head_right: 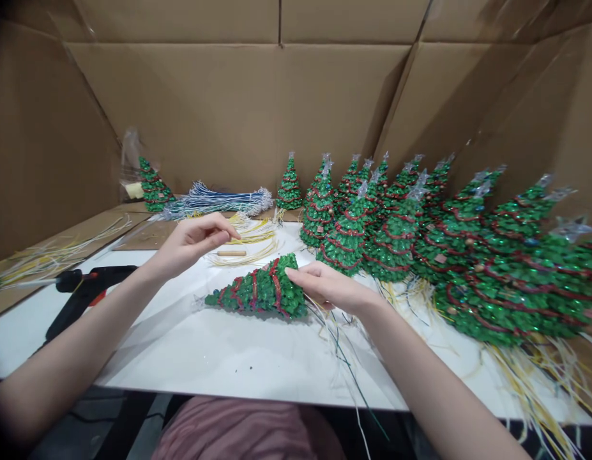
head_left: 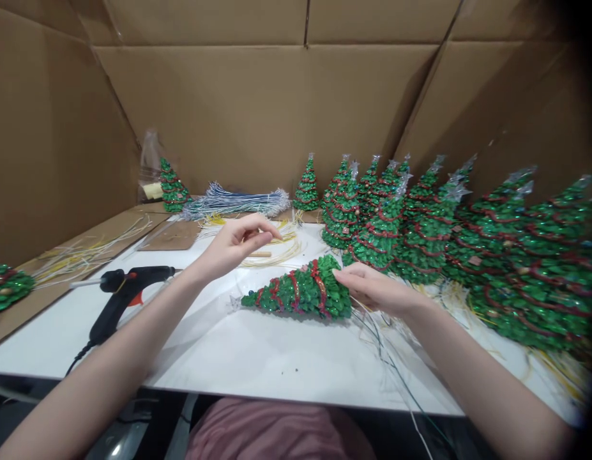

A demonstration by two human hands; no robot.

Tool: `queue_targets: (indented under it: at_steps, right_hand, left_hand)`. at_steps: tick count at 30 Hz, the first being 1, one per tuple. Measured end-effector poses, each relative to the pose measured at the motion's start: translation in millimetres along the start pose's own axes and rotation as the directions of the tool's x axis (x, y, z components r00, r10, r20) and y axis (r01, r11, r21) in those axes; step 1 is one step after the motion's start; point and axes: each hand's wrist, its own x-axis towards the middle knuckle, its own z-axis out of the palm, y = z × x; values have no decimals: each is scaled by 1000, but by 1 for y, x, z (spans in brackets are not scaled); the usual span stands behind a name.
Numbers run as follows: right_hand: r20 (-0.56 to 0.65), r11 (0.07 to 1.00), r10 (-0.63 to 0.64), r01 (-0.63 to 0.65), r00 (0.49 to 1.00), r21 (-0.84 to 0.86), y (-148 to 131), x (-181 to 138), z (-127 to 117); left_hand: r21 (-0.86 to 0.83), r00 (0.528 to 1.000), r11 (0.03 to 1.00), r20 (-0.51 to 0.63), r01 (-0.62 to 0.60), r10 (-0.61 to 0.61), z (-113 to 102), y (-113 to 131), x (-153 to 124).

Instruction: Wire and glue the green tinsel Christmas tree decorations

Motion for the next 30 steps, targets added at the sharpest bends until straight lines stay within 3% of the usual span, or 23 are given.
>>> queue_targets:
  at_steps: [5,11,17,20,25,30]
  right_hand:
    - [-59,987,24,-15,998,159,1,3,5]
    - [-89,905,180,-129,980,405,-2,5,8]
    - [-121,848,289,-195,950,493,-7,3,7]
    - [-85,826,255,-171,963,537,-6,5,4]
    - [-21,818,92,-64,996,571,5,9,-1]
    - [-37,839,69,-38,997,543,8,11,-4]
  left_hand:
    - [107,995,992,83,-62,54,1,7,-1]
    - [80,993,997,114,3,-12,6,10,-5]
    - [98,989,995,143,17,-31,8,12,-5]
    - [100,984,995,180,-19,0,9,14,-5]
    - [136,963,987,267,-82,43,12,15,-5]
    - [135,968,989,251,-64,28,13,13,-6]
